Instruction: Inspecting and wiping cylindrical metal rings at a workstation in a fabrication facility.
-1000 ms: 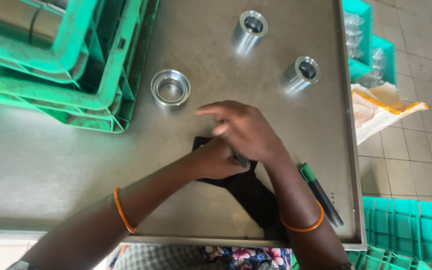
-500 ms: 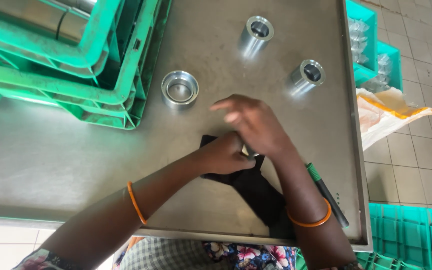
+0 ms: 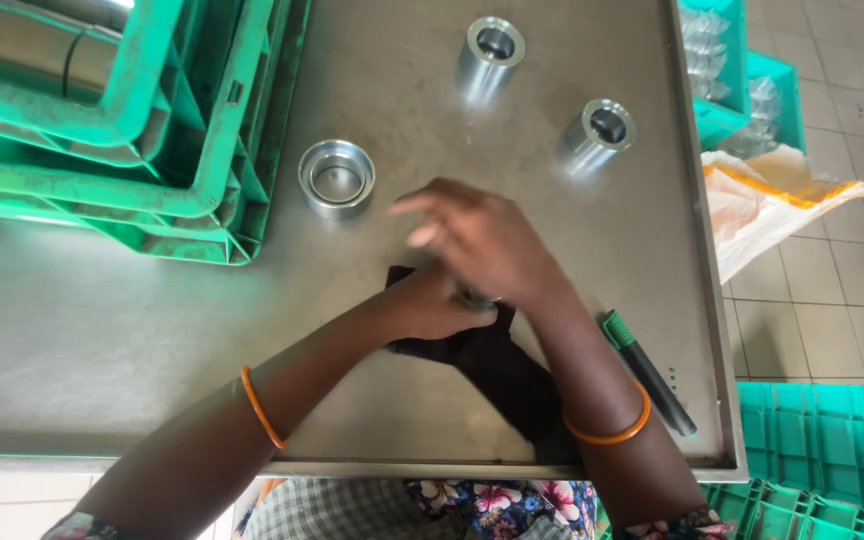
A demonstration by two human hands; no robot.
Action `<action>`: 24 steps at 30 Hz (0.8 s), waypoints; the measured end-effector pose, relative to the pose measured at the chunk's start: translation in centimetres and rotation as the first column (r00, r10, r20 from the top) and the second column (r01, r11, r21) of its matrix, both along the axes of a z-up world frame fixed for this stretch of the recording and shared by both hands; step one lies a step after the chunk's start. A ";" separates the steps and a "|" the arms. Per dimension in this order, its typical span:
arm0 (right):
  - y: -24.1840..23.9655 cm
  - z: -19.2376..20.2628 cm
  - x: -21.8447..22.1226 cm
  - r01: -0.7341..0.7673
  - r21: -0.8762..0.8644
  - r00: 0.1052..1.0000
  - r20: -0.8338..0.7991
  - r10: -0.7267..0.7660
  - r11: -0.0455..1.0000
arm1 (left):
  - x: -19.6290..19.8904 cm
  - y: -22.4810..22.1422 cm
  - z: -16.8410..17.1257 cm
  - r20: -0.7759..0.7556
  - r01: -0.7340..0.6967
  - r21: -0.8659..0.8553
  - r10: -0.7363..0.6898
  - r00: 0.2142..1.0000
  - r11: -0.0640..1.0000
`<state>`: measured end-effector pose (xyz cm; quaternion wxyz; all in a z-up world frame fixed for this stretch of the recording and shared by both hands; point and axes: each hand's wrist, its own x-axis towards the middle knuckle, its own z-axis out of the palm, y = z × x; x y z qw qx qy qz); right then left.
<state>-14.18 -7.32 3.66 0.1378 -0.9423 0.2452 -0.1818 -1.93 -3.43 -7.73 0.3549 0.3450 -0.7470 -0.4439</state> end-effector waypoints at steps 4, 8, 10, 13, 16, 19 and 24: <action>-4.4 -5.4 -3.9 0.039 0.448 0.954 0.250 -0.167 0.893 | 0.1 0.3 1.9 -0.249 0.153 0.219 -0.096 0.964 0.964; -2.2 -3.5 -3.4 0.045 0.372 0.941 0.296 -0.164 0.927 | 0.5 0.5 2.7 -0.220 0.184 0.251 -0.129 0.967 0.950; 0.3 -0.3 -0.4 0.042 0.218 0.972 0.216 -0.090 0.975 | 0.3 0.1 -0.3 -0.082 0.093 0.088 -0.086 0.993 0.992; 1.1 1.1 1.0 0.006 0.096 0.992 0.121 -0.018 0.995 | 0.4 0.1 -0.9 0.077 0.004 0.097 -0.012 0.997 0.995; -2.0 -2.2 -1.7 -0.008 0.303 0.974 0.217 -0.061 0.953 | 0.4 -0.2 0.6 -0.029 0.066 0.277 -0.060 0.998 0.959; -4.0 -5.7 -3.8 -0.066 0.517 0.918 0.368 -0.152 0.853 | 0.7 0.3 1.8 -0.186 0.168 0.286 -0.117 0.976 0.943; -4.3 -7.5 -4.8 -0.081 0.528 0.887 0.425 -0.181 0.845 | 1.2 0.7 3.6 -0.231 0.229 0.393 -0.145 0.962 0.891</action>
